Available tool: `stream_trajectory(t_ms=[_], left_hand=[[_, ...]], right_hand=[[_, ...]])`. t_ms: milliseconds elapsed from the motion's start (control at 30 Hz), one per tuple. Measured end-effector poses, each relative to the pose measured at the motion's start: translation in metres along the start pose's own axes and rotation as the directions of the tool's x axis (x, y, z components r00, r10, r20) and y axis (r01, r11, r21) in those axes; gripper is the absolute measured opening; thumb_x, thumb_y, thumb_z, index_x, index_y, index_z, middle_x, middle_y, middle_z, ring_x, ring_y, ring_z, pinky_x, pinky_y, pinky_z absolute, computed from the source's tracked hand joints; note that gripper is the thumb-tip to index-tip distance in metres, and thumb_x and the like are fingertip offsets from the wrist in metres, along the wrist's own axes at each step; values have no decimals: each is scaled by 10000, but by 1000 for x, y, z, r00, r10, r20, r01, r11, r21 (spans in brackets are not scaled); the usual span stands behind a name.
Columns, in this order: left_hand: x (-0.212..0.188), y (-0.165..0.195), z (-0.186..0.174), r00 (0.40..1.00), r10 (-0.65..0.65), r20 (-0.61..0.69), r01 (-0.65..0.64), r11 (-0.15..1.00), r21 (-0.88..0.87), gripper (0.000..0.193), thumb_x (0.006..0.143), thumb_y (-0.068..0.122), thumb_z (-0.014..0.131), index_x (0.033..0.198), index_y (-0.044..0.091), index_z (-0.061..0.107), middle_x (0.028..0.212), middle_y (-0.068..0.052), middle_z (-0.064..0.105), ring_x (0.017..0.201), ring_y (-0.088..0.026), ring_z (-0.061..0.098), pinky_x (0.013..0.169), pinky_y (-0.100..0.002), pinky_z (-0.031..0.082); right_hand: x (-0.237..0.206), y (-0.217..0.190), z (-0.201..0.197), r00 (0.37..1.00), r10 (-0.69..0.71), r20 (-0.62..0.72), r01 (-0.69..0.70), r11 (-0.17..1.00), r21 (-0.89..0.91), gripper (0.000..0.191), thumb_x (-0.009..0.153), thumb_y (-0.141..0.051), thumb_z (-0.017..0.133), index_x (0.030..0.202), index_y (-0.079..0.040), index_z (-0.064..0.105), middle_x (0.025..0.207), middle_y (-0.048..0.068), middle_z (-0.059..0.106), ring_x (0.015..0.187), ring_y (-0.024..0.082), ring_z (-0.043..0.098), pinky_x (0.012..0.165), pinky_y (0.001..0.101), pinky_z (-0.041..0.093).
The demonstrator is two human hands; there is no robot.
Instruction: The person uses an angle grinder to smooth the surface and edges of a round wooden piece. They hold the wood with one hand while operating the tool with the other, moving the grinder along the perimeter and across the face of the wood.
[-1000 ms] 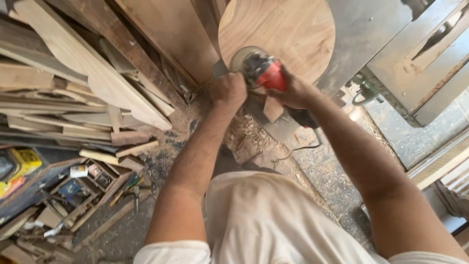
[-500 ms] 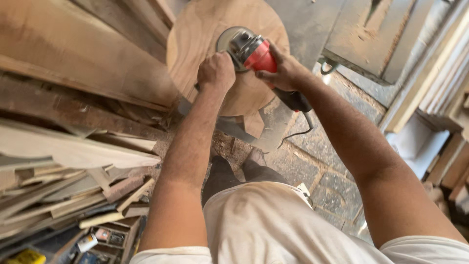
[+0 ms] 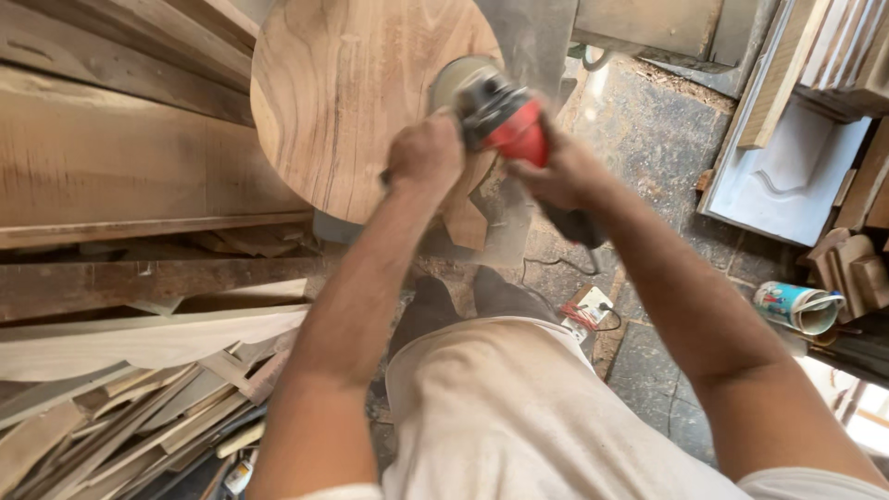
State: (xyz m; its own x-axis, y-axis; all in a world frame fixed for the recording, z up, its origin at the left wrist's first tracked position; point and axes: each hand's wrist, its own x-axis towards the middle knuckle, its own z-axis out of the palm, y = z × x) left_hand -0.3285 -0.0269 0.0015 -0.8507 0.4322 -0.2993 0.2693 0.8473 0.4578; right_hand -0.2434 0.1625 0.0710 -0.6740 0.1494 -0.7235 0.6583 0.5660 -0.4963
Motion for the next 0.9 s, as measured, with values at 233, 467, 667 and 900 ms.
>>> stream_trajectory(t_ms=[233,467,667,900], left_hand=[[-82,-72,-40,938,-335,91,316,933,175,244,978,167,607,1127,-23,637,937,-185,716,765,-286,725,639,-431,613],[-85,-5,3,986,-143,85,124,972,200,209,1023,129,528,1101,-28,642,856,-204,717,725,-309,728,596,-403,614],[11,30,15,979,-104,178,79,987,140,228,1074,135,443,1086,-25,606,834,-186,705,684,-297,748,561,-444,630],[94,31,-8,990,-16,-142,49,972,230,183,894,115,617,1020,3,688,961,-238,735,927,-403,739,777,-479,619]], right_hand=[[-13,-61,61,924,-368,101,381,871,-310,1092,894,-483,724,1653,-218,-15,1045,259,720,947,393,728,903,477,591],[-48,-6,17,979,-146,140,181,941,-285,1063,900,-479,688,1645,-256,-38,1123,260,694,982,399,721,971,512,565],[4,20,-43,995,-97,24,99,973,-210,1065,904,-405,686,1657,-261,-53,1182,295,664,988,397,729,946,523,574],[82,-3,-89,952,-295,-84,249,902,-353,986,955,-427,709,1669,-250,52,1136,280,691,840,353,716,794,504,622]])
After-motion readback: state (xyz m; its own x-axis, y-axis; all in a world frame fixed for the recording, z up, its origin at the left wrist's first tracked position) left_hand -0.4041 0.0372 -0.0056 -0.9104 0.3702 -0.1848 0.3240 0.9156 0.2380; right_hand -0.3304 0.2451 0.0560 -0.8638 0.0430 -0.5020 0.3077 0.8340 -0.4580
